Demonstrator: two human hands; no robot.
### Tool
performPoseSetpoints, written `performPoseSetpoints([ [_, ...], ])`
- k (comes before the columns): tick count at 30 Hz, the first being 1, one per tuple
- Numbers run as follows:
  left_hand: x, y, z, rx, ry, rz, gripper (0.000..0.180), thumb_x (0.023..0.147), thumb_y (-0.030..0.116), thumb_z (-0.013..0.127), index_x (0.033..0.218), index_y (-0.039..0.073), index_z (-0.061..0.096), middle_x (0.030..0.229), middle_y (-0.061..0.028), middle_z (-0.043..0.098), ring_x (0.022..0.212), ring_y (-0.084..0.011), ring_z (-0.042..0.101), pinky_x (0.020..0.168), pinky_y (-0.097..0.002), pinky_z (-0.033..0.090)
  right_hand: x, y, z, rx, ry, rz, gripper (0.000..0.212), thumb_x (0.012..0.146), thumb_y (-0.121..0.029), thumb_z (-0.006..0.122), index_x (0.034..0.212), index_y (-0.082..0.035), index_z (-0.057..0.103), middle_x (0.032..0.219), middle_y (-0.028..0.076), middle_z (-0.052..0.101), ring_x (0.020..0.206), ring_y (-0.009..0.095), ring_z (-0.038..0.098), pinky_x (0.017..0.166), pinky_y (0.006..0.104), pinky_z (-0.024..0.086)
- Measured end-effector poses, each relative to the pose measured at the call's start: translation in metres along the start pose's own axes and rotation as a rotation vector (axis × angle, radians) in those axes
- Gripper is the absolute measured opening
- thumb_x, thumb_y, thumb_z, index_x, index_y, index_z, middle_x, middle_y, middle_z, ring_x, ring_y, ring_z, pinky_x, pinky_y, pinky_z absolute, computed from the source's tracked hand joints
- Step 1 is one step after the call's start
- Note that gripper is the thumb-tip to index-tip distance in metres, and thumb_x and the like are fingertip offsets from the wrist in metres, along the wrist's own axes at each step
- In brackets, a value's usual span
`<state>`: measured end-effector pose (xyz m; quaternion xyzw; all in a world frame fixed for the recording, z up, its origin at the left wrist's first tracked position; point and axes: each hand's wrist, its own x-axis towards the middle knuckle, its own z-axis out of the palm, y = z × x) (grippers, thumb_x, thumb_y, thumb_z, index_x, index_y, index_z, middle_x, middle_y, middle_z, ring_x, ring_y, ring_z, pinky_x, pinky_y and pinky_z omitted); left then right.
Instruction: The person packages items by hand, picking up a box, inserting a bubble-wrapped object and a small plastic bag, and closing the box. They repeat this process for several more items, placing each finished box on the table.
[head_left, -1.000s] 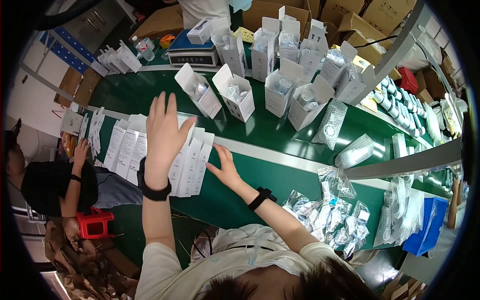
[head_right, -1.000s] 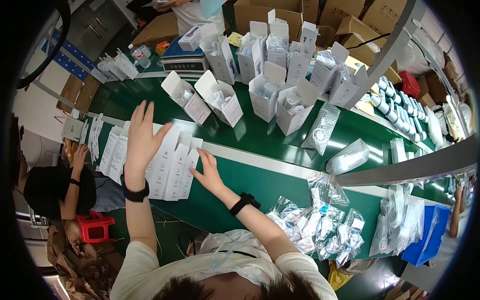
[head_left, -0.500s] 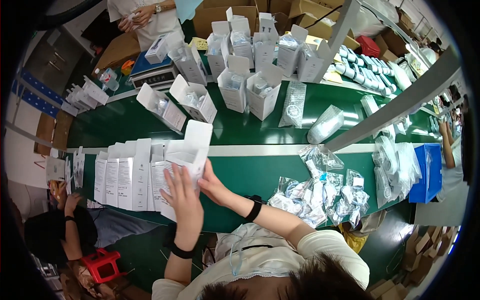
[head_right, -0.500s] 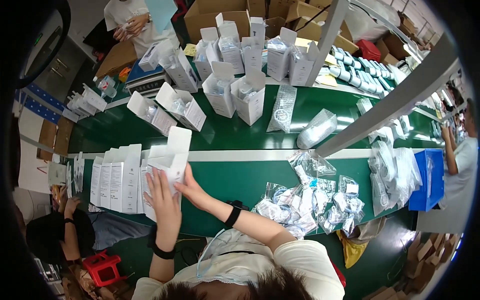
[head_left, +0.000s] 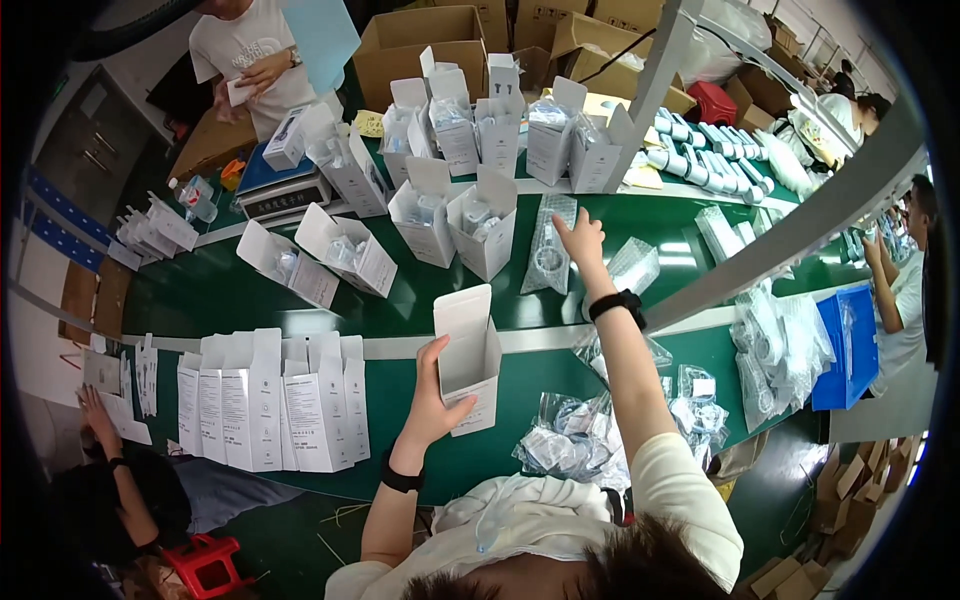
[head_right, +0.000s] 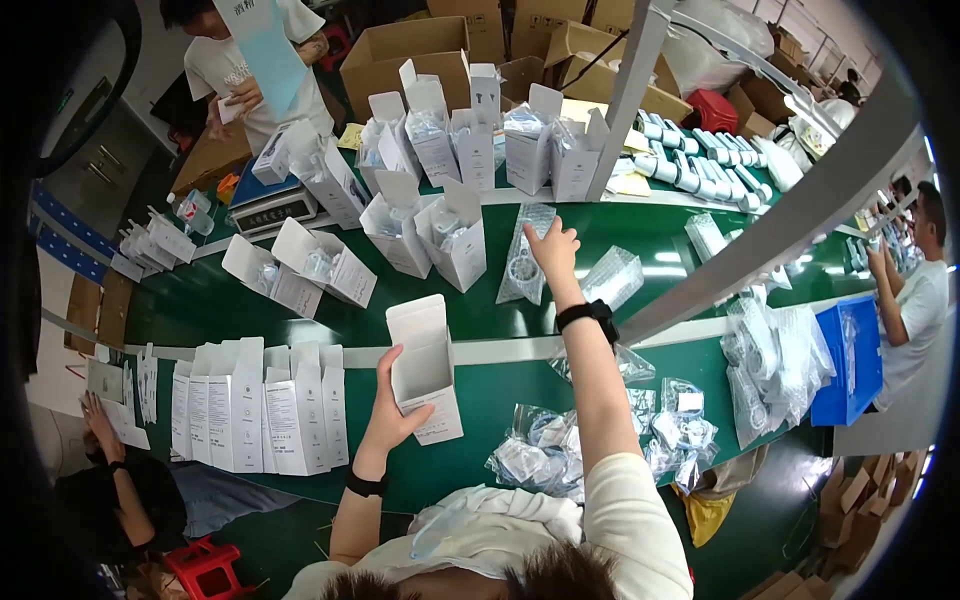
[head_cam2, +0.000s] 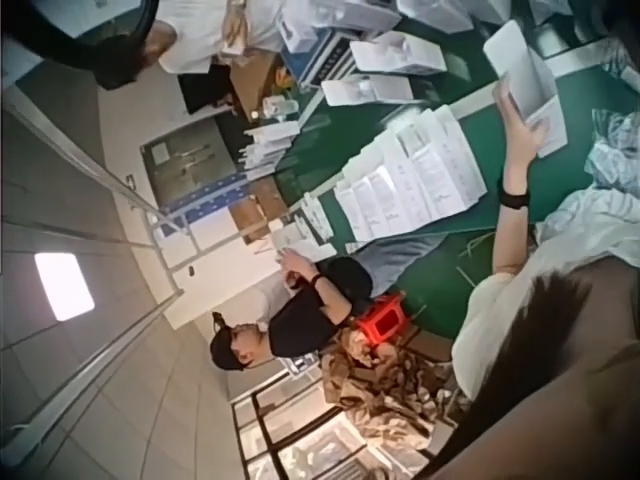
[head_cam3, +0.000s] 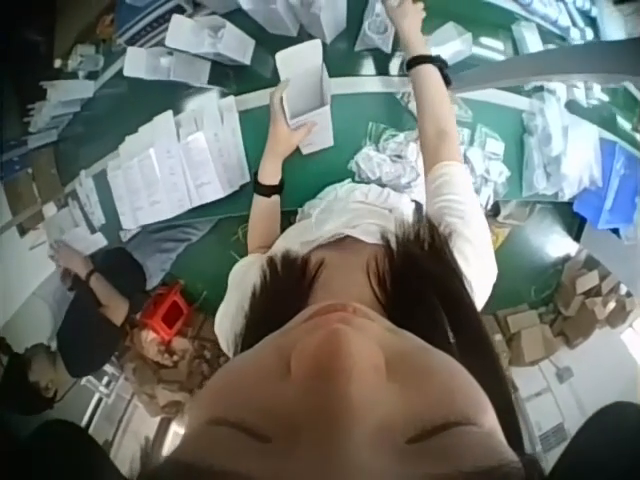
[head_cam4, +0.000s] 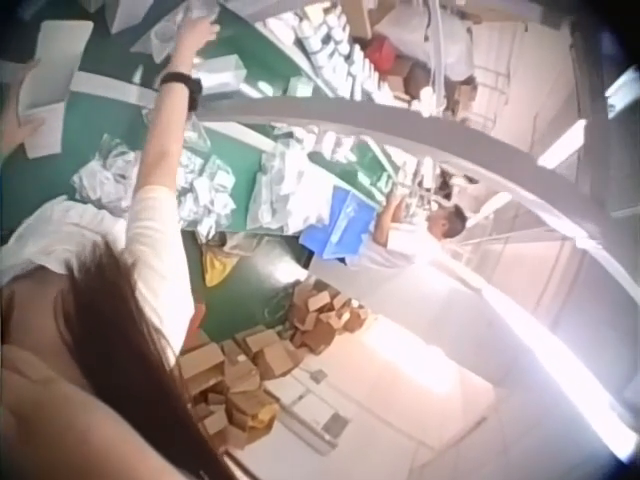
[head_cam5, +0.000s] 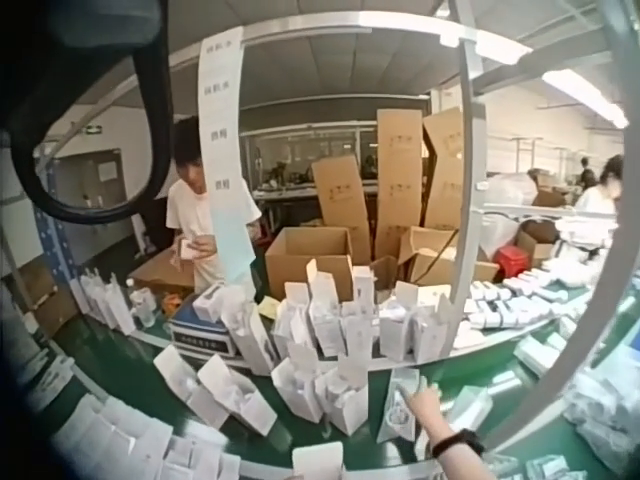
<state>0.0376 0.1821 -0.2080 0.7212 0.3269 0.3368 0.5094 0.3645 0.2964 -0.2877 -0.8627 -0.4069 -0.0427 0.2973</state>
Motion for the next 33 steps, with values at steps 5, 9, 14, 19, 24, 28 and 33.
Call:
performPoseSetpoints([
  [5,0.017,-0.008,0.012,0.254,0.111,0.067,0.077,0.06,0.003,0.071,0.124,0.014,0.029,0.123,-0.0163,0.029,0.114,-0.0325,0.037,0.093,-0.0399,0.035,0.029,-0.004,0.071,-0.075,-0.455,0.052,0.087,0.068,-0.029,0.07,0.136,-0.011,0.019,0.106,0.024,0.053,0.091,0.036,0.054,0.077,0.0423,0.045],
  [9,0.021,-0.024,0.021,0.293,0.138,0.069,0.074,0.06,0.004,0.073,0.12,0.013,0.031,0.123,-0.0183,0.031,0.113,-0.035,0.038,0.093,-0.0405,0.036,0.028,0.004,0.038,0.202,-0.535,0.028,0.089,0.068,-0.019,0.067,0.138,-0.012,0.012,0.107,0.022,0.052,0.094,0.031,0.054,0.077,0.0386,0.046],
  [14,0.018,-0.041,0.022,0.207,0.192,0.069,0.073,0.058,0.007,0.077,0.113,0.012,0.029,0.121,-0.0201,0.037,0.11,-0.0356,0.042,0.091,-0.0408,0.037,-0.021,-0.017,-0.105,1.718,-0.132,0.113,0.072,0.07,0.003,0.058,0.132,-0.013,0.026,0.117,0.009,0.047,0.103,0.023,0.05,0.088,0.033,0.043],
  [19,0.023,-0.042,0.03,0.098,0.186,0.117,0.075,0.058,0.009,0.078,0.108,0.01,0.022,0.12,-0.0213,0.039,0.109,-0.0331,0.045,0.088,-0.0396,0.039,-0.082,-0.042,-0.15,1.922,-0.266,-0.109,0.075,0.064,0.008,0.065,0.126,-0.014,0.031,0.118,0.006,0.044,0.107,0.022,0.046,0.093,0.0359,0.038],
  [24,0.01,-0.05,0.027,0.126,0.198,0.022,0.079,0.057,0.008,0.08,0.108,0.011,0.02,0.122,-0.0168,0.035,0.11,-0.028,0.043,0.091,-0.0364,0.037,-0.108,-0.071,-0.119,1.366,-0.832,-0.533,0.059,0.067,-0.011,0.074,0.117,-0.015,0.044,0.115,0.005,0.045,0.111,0.024,0.044,0.092,0.0383,0.039],
  [28,-0.005,-0.053,0.03,0.205,0.229,-0.064,0.076,0.057,0.008,0.08,0.104,0.01,0.02,0.126,-0.023,0.031,0.111,-0.0313,0.044,0.088,-0.0377,0.04,-0.125,-0.087,-0.137,0.496,-0.488,-1.295,0.041,0.07,-0.013,0.07,0.108,-0.013,0.055,0.116,0.008,0.045,0.11,0.026,0.046,0.088,0.0381,0.04],
  [33,-0.021,-0.072,0.028,0.045,0.262,0.2,0.08,0.057,0.01,0.08,0.108,0.011,0.019,0.13,-0.0221,0.024,0.111,-0.0311,0.043,0.089,-0.0378,0.039,-0.147,-0.027,-0.143,0.719,-0.373,-0.81,0.031,0.069,-0.013,0.067,0.099,-0.009,0.062,0.112,0.011,0.049,0.108,0.03,0.046,0.089,0.0402,0.039],
])
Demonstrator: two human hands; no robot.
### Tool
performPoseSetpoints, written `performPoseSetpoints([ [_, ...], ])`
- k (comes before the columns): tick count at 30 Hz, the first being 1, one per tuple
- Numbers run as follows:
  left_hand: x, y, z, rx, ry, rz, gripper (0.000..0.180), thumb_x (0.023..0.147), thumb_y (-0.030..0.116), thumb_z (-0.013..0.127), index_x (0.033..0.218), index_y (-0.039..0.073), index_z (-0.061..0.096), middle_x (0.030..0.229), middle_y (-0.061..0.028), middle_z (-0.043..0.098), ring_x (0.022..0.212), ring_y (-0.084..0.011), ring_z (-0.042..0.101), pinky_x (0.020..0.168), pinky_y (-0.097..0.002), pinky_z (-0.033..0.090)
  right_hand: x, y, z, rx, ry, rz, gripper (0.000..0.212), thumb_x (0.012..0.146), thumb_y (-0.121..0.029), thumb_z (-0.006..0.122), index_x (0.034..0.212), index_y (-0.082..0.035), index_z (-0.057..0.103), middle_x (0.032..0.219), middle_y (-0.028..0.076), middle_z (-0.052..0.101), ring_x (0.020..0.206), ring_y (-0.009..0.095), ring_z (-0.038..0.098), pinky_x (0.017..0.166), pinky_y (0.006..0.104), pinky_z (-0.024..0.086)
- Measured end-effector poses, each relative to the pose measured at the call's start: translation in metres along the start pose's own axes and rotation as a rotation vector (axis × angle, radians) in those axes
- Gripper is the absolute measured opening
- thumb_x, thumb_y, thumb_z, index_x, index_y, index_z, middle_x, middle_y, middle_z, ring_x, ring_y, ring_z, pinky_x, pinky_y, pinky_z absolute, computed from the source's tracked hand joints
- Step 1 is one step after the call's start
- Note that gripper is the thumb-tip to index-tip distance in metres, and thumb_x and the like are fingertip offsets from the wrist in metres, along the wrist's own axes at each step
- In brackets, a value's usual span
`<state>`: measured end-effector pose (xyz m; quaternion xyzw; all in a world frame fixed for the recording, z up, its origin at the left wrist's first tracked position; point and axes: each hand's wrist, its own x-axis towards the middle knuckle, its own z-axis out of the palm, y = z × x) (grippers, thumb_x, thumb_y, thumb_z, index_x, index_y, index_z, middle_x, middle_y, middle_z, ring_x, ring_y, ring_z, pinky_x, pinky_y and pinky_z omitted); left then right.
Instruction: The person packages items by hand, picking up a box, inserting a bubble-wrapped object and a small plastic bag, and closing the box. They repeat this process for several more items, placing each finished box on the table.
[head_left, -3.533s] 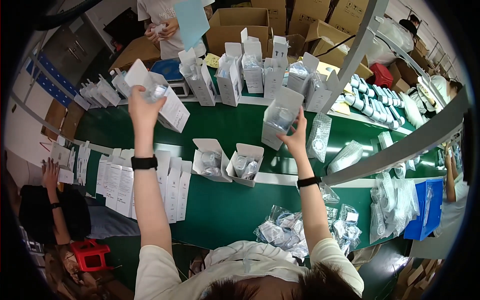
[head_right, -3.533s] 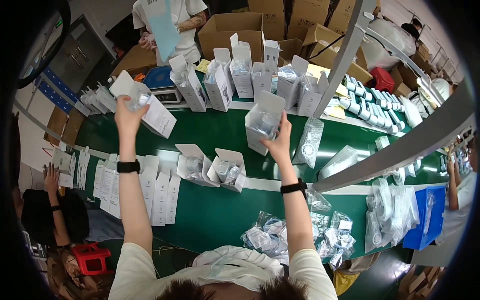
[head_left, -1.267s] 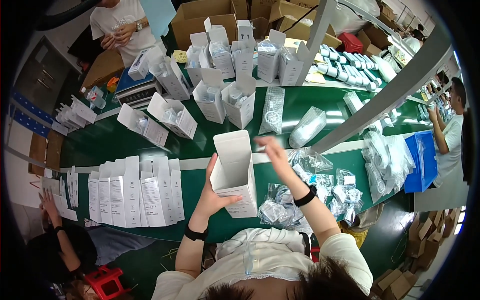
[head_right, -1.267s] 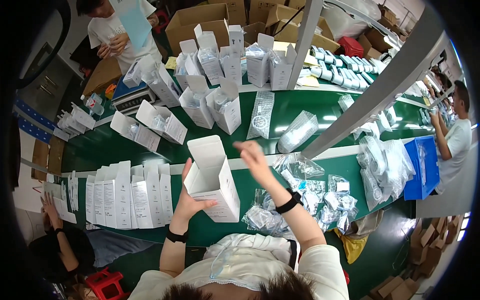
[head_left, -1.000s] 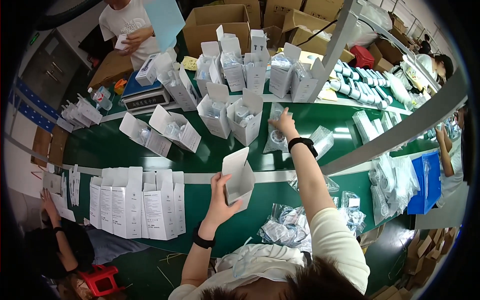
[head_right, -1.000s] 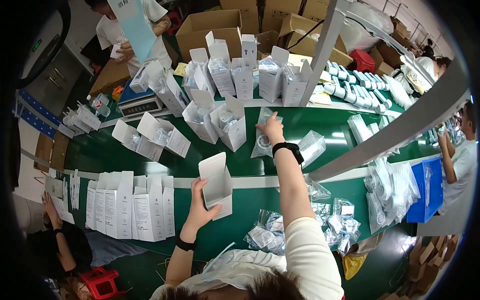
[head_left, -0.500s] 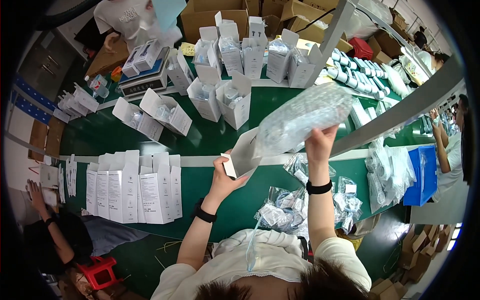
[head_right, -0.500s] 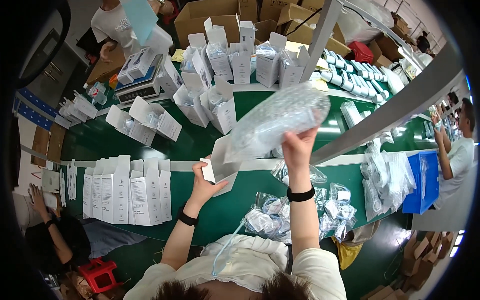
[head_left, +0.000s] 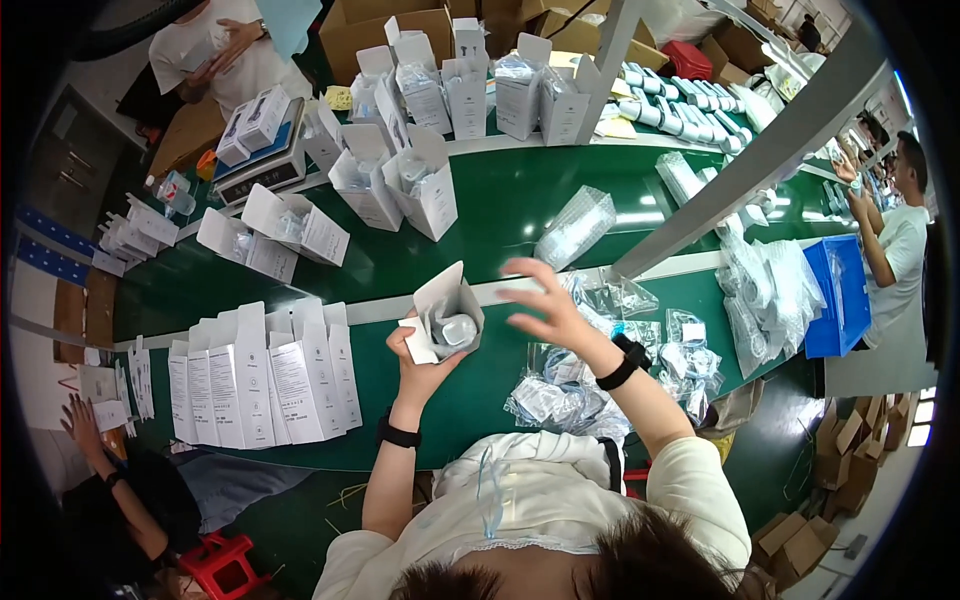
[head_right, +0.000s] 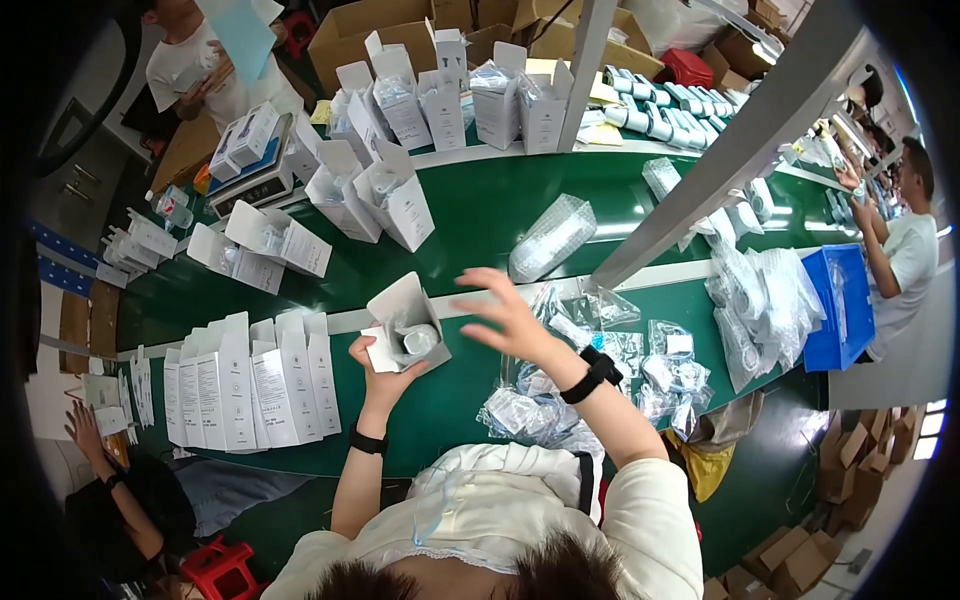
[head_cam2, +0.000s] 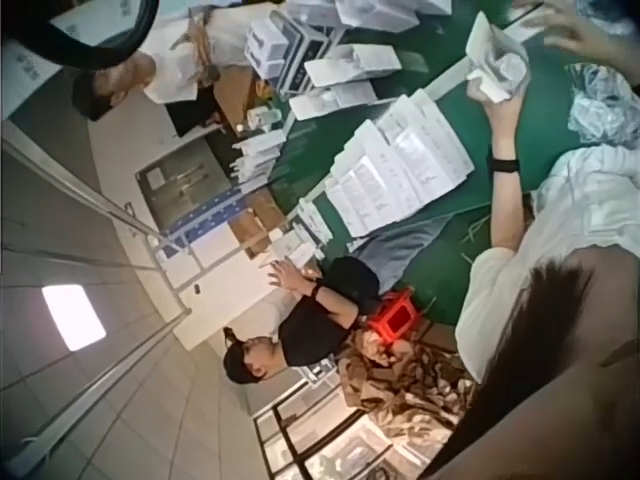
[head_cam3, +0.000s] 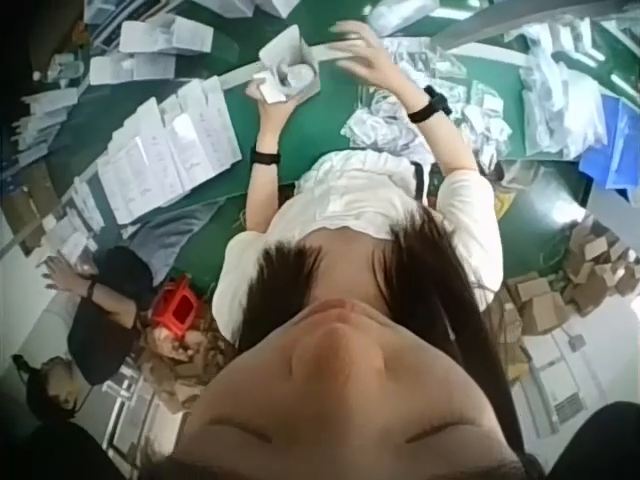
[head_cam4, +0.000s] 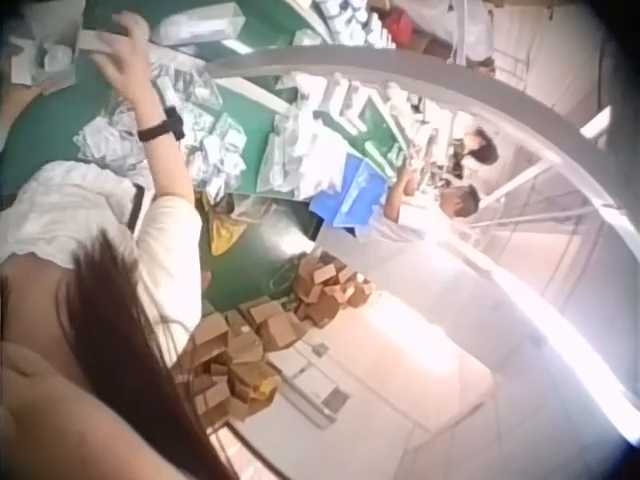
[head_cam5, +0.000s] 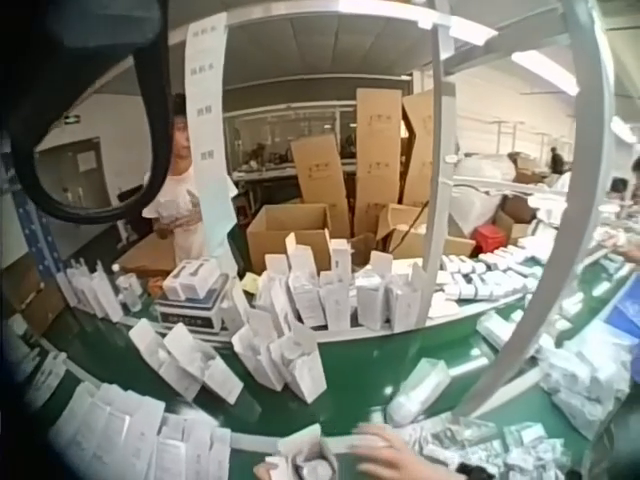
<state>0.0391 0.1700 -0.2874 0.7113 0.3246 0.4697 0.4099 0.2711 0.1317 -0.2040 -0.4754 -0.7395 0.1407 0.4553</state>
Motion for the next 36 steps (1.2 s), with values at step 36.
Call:
performPoseSetpoints([
  [36,0.014,0.076,-0.116,1.268,0.263,-0.144,0.076,0.063,0.012,0.074,0.128,0.008,0.036,0.14,-0.0166,0.021,0.131,-0.0337,0.015,0.099,-0.058,0.018,-0.009,0.004,0.072,0.086,-0.108,-0.084,0.088,0.057,-0.027,0.079,0.13,-0.012,0.033,0.125,0.017,0.039,0.12,0.031,0.034,0.104,0.0422,0.021],
])
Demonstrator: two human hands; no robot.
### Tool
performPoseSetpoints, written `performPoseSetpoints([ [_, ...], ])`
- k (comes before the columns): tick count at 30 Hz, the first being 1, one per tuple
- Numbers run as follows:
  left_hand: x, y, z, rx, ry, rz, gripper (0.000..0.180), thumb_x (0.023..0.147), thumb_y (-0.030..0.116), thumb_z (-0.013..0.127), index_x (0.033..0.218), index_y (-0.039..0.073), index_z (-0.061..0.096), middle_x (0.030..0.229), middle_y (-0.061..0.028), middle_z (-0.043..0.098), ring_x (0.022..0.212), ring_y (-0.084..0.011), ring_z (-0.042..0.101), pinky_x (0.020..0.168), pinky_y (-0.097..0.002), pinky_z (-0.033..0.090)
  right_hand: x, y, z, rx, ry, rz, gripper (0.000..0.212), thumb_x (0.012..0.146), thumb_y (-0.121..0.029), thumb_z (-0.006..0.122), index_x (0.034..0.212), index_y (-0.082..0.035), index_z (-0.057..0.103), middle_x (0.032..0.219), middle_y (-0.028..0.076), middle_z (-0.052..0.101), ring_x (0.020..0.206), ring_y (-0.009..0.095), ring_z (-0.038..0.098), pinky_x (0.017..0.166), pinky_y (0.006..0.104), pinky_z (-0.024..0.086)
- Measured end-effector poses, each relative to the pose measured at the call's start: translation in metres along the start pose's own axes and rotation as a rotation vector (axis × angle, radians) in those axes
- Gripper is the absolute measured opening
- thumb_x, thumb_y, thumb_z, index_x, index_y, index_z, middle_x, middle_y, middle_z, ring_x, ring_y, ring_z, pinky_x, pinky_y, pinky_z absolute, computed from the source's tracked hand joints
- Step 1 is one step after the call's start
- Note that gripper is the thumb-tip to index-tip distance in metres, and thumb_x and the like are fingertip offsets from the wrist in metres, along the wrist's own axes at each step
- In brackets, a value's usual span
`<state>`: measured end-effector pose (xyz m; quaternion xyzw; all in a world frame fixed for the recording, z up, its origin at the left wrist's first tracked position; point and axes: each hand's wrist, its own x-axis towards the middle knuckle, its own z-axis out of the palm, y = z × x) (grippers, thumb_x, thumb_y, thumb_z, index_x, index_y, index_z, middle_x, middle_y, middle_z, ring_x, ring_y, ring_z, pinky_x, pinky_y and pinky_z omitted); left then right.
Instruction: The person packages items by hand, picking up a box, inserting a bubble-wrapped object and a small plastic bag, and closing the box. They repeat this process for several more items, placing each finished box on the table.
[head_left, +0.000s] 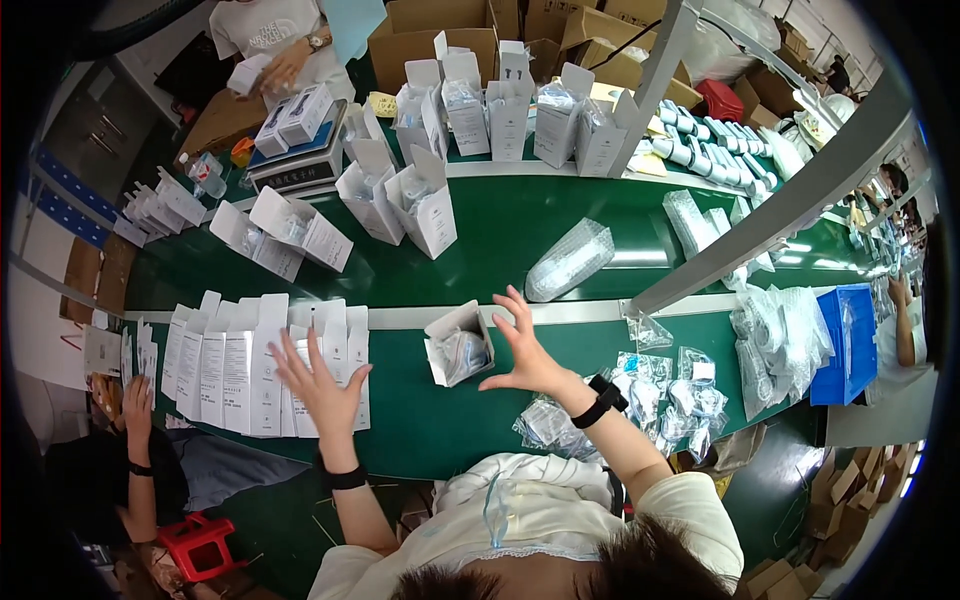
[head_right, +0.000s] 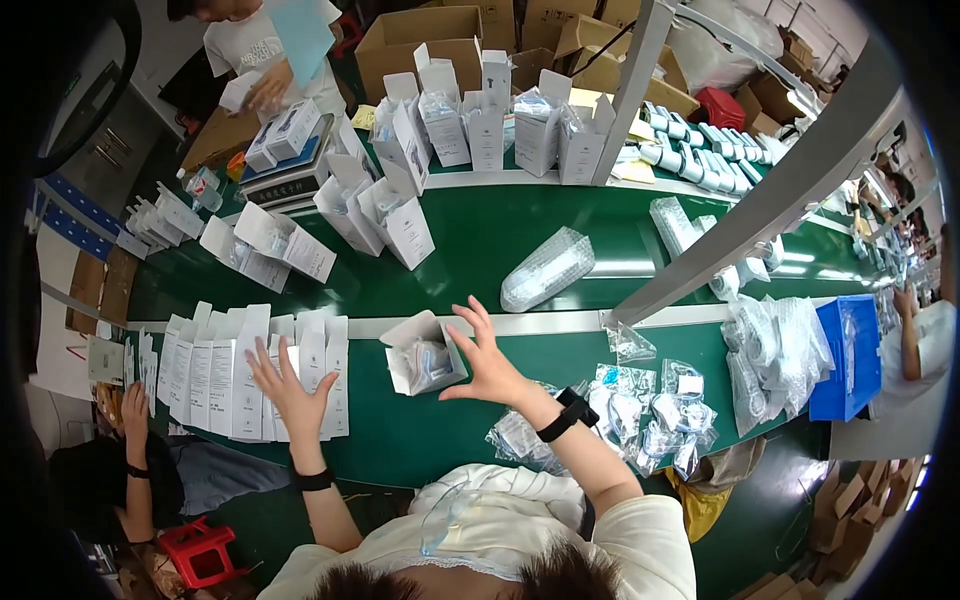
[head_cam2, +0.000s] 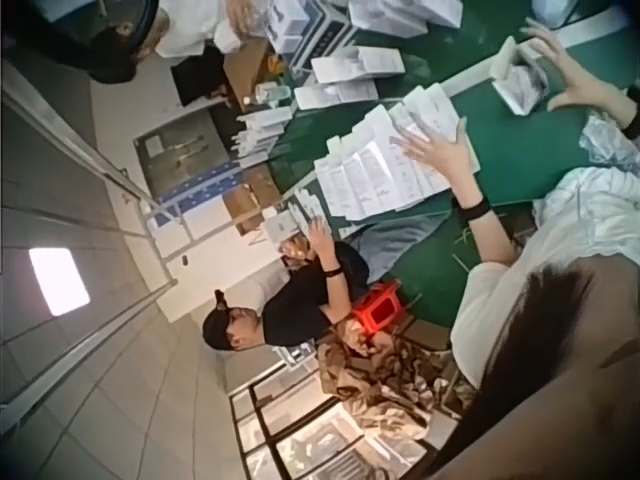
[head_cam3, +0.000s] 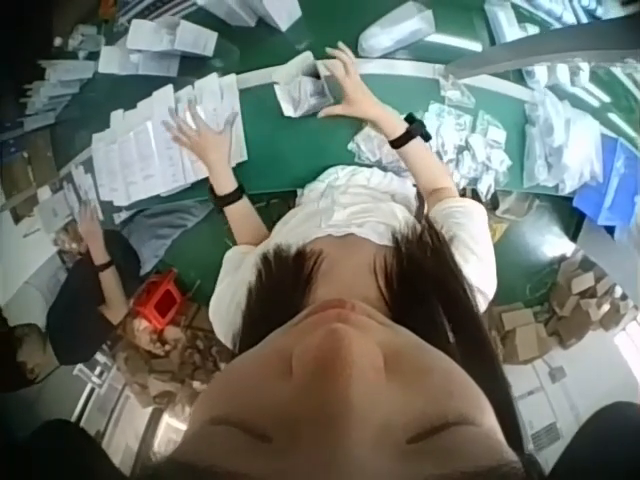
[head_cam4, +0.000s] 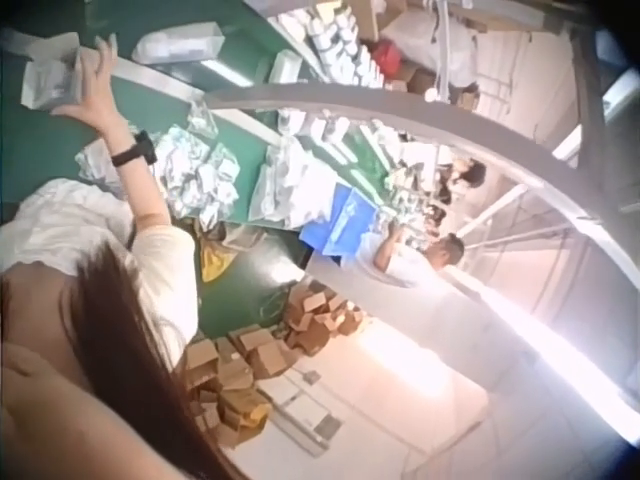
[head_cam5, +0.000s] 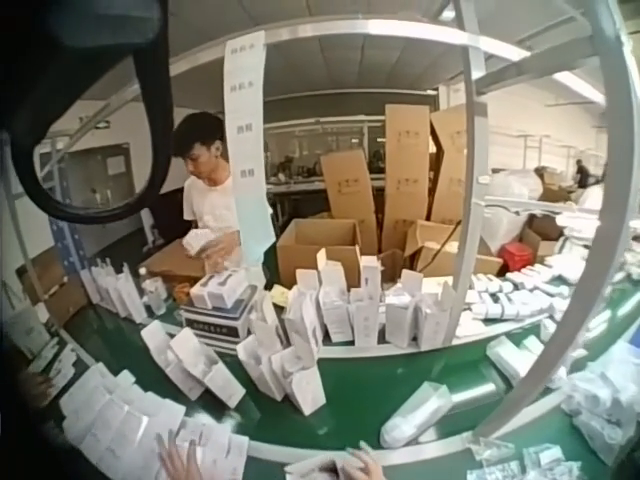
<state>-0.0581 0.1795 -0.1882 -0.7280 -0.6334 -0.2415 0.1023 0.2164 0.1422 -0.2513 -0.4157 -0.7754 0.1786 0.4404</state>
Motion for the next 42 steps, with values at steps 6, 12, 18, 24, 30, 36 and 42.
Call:
performPoseSetpoints([
  [6,-0.041,-0.03,0.019,0.178,-0.5,-0.178,0.084,0.065,0.004,0.069,0.136,0.011,0.023,0.145,-0.012,0.009,0.133,-0.0337,0.006,0.097,-0.0645,0.009,0.009,0.018,0.011,0.33,0.07,0.408,0.115,0.055,-0.023,0.082,0.139,-0.011,0.004,0.137,0.019,0.024,0.125,0.031,0.028,0.103,0.0404,0.023],
  [12,-0.073,0.084,0.015,-0.12,-0.597,-0.069,0.076,0.07,0.002,0.06,0.135,0.008,0.023,0.143,-0.0149,0.011,0.132,-0.0384,0.006,0.093,-0.0692,0.008,0.103,0.099,-0.067,0.319,0.624,0.344,0.109,0.057,-0.012,0.079,0.139,-0.01,0.008,0.129,0.015,0.033,0.118,0.026,0.036,0.098,0.0364,0.032],
  [18,-0.095,0.122,0.077,-0.093,-0.588,0.154,0.079,0.069,0.01,0.065,0.135,0.007,0.022,0.14,-0.0227,0.012,0.129,-0.0406,0.01,0.097,-0.0624,0.012,0.083,0.188,-0.073,-0.156,0.502,0.367,0.107,0.058,-0.013,0.079,0.139,-0.01,0.008,0.129,0.017,0.033,0.114,0.029,0.039,0.095,0.037,0.034],
  [24,-0.041,0.069,0.111,-0.54,-0.543,-0.09,0.088,0.064,0.008,0.073,0.134,0.007,0.02,0.134,-0.0205,0.024,0.122,-0.0374,0.026,0.097,-0.0474,0.028,0.032,0.142,-0.093,-0.583,0.098,1.165,0.097,0.067,-0.048,0.066,0.138,-0.011,0.011,0.113,0.026,0.049,0.09,0.039,0.055,0.077,0.042,0.046],
  [30,-0.042,0.073,0.124,-1.285,-0.966,-0.398,0.08,0.063,0.009,0.074,0.129,0.011,0.028,0.13,-0.0193,0.029,0.117,-0.0325,0.036,0.094,-0.0428,0.035,0.021,0.168,-0.038,-0.538,0.08,1.31,0.075,0.073,-0.044,0.059,0.129,-0.006,0.027,0.095,0.024,0.056,0.085,0.039,0.056,0.074,0.0443,0.047],
  [36,-0.023,0.11,0.081,-1.409,-0.586,-0.195,0.082,0.058,0.005,0.076,0.124,0.015,0.029,0.119,-0.0145,0.042,0.111,-0.0291,0.044,0.092,-0.0389,0.038,-0.008,0.181,-0.033,0.044,0.719,0.898,0.059,0.075,-0.017,0.063,0.123,-0.007,0.031,0.103,0.021,0.052,0.093,0.032,0.054,0.08,0.0372,0.045],
  [42,-0.019,0.117,0.076,-0.956,-0.456,0.19,0.076,0.059,0.007,0.077,0.117,0.009,0.027,0.127,-0.0197,0.034,0.114,-0.0366,0.041,0.091,-0.0419,0.039,0.023,0.022,-0.112,0.82,1.229,0.506,0.067,0.075,-0.003,0.065,0.128,-0.011,0.024,0.119,0.012,0.04,0.104,0.021,0.046,0.088,0.0328,0.041],
])
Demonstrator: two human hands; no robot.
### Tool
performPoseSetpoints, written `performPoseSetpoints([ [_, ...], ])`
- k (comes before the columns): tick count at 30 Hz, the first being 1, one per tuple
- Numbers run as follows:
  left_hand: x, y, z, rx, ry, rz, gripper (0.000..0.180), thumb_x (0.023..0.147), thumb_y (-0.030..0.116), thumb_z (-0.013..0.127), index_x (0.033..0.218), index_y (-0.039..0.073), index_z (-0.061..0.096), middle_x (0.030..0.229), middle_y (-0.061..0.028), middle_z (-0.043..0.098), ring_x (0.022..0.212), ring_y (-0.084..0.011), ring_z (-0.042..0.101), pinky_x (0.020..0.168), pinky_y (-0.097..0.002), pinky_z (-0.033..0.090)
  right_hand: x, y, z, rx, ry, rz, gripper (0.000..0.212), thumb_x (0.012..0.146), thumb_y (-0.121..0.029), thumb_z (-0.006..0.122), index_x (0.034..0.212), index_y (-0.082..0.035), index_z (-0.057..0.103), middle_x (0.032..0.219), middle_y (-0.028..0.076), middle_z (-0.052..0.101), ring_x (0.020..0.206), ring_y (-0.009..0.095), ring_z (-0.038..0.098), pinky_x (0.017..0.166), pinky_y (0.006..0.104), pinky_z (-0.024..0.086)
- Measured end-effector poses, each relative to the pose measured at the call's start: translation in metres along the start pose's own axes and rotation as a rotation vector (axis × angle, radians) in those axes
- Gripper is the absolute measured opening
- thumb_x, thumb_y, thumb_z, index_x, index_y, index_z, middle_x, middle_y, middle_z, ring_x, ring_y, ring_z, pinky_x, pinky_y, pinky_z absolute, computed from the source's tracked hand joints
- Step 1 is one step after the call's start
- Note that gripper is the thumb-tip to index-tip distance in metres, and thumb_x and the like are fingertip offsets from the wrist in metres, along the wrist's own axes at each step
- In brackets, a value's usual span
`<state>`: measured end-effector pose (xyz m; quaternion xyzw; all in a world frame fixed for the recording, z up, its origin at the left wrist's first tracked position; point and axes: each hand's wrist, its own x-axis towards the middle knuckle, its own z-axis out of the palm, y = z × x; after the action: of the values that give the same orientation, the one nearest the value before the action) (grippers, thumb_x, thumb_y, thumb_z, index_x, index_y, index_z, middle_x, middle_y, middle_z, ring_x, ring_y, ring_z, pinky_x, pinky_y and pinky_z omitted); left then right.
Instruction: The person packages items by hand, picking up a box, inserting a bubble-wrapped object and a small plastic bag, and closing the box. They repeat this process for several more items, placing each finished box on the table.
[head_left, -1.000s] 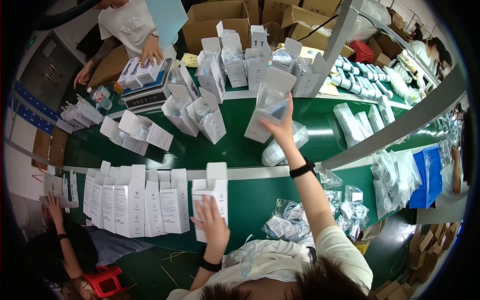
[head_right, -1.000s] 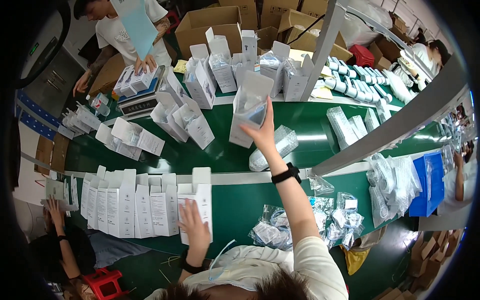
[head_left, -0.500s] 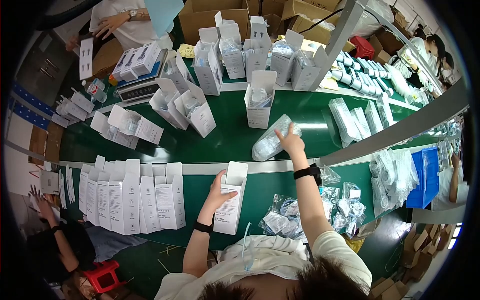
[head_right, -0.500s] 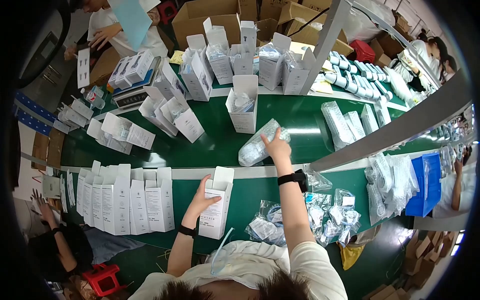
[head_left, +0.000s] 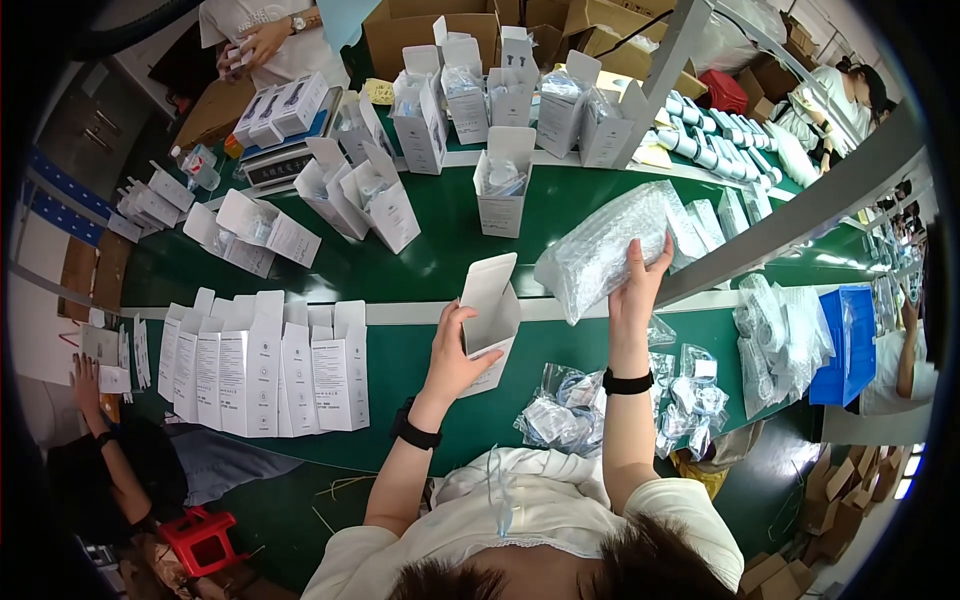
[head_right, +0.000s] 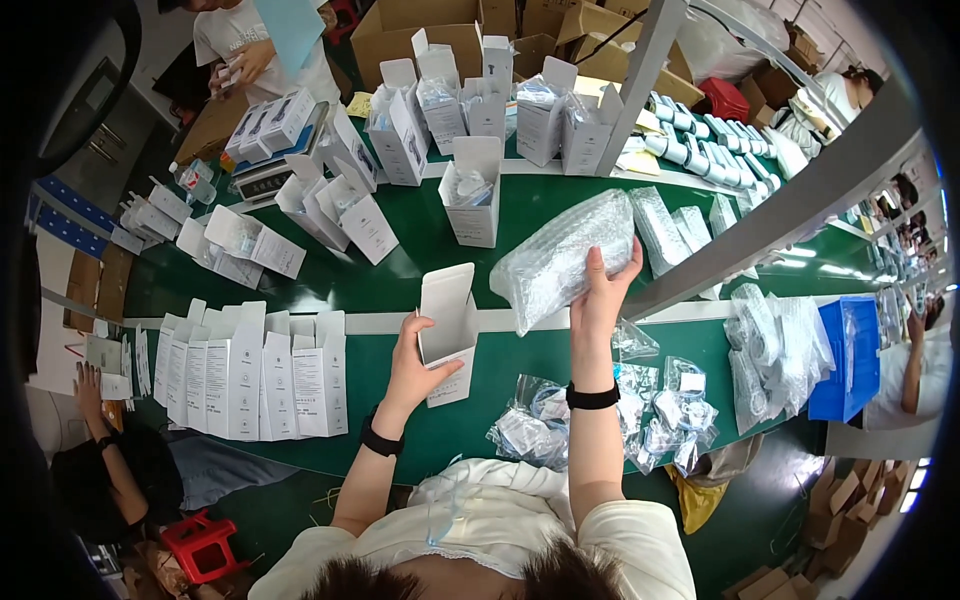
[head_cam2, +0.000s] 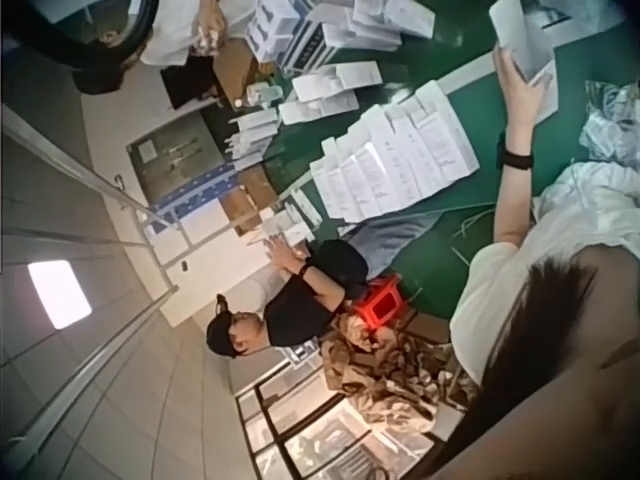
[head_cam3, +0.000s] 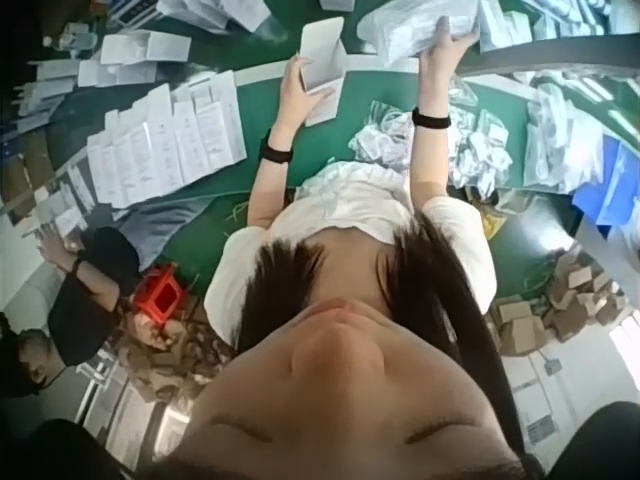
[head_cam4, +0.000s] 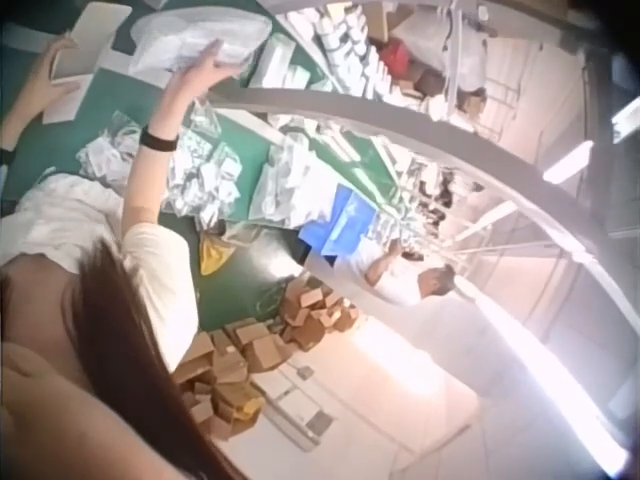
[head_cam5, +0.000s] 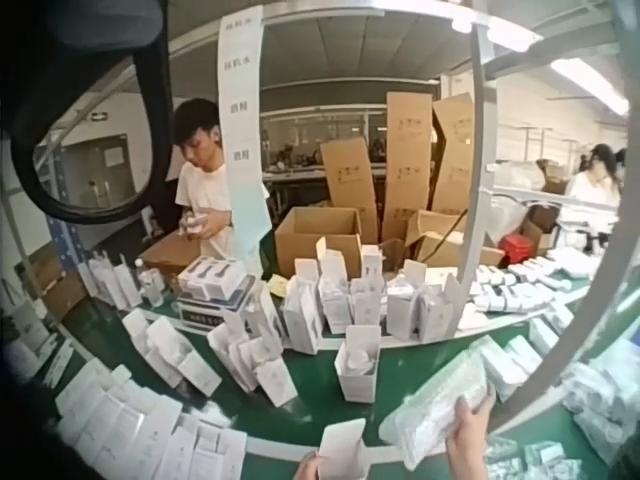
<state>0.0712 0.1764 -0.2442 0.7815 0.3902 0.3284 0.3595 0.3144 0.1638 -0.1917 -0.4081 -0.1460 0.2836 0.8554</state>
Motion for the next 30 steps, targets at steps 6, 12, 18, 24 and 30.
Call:
performPoseSetpoints([
  [6,-0.011,0.005,0.032,-0.081,0.08,-0.063,0.074,0.059,0.009,0.078,0.111,0.006,0.026,0.128,-0.0226,0.032,0.114,-0.0399,0.039,0.091,-0.046,0.037,-0.061,-0.002,0.042,-0.463,-0.102,-0.308,0.081,0.068,-0.006,0.072,0.132,-0.009,0.021,0.124,0.012,0.039,0.108,0.024,0.044,0.091,0.0331,0.038],
  [12,-0.024,0.006,0.057,-0.026,0.428,0.05,0.076,0.058,0.006,0.079,0.106,0.009,0.021,0.125,-0.027,0.032,0.113,-0.043,0.038,0.09,-0.0461,0.037,-0.095,0.047,0.052,-0.814,-0.471,-0.424,0.075,0.061,-0.014,0.077,0.125,-0.011,0.038,0.124,0.019,0.038,0.118,0.029,0.035,0.097,0.034,0.029],
  [18,-0.017,-0.004,0.056,-0.18,0.502,0.151,0.074,0.059,0.006,0.079,0.105,0.01,0.021,0.124,-0.0275,0.029,0.114,-0.0396,0.037,0.091,-0.0428,0.035,-0.1,0.009,-0.006,-1.059,-0.867,-0.635,0.043,0.063,-0.021,0.072,0.104,-0.014,0.061,0.123,0.016,0.043,0.115,0.036,0.037,0.095,0.0466,0.03],
  [24,-0.045,-0.016,0.036,-0.123,0.319,0.136,0.075,0.062,0.008,0.078,0.11,0.011,0.02,0.128,-0.0236,0.026,0.116,-0.0335,0.035,0.095,-0.0404,0.031,-0.044,-0.034,-0.188,-1.821,-0.336,-0.324,0.032,0.069,-0.008,0.065,0.099,-0.004,0.056,0.096,0.014,0.053,0.091,0.033,0.048,0.079,0.0377,0.041],
  [30,-0.049,-0.001,0.014,-0.14,0.218,0.118,0.074,0.063,0.008,0.076,0.114,0.01,0.023,0.131,-0.0202,0.024,0.118,-0.0313,0.034,0.097,-0.0399,0.03,-0.052,-0.048,-0.234,-1.835,-0.484,0.095,0.053,0.064,-0.025,0.073,0.109,-0.006,0.052,0.104,0.016,0.048,0.095,0.034,0.045,0.083,0.0413,0.04],
])
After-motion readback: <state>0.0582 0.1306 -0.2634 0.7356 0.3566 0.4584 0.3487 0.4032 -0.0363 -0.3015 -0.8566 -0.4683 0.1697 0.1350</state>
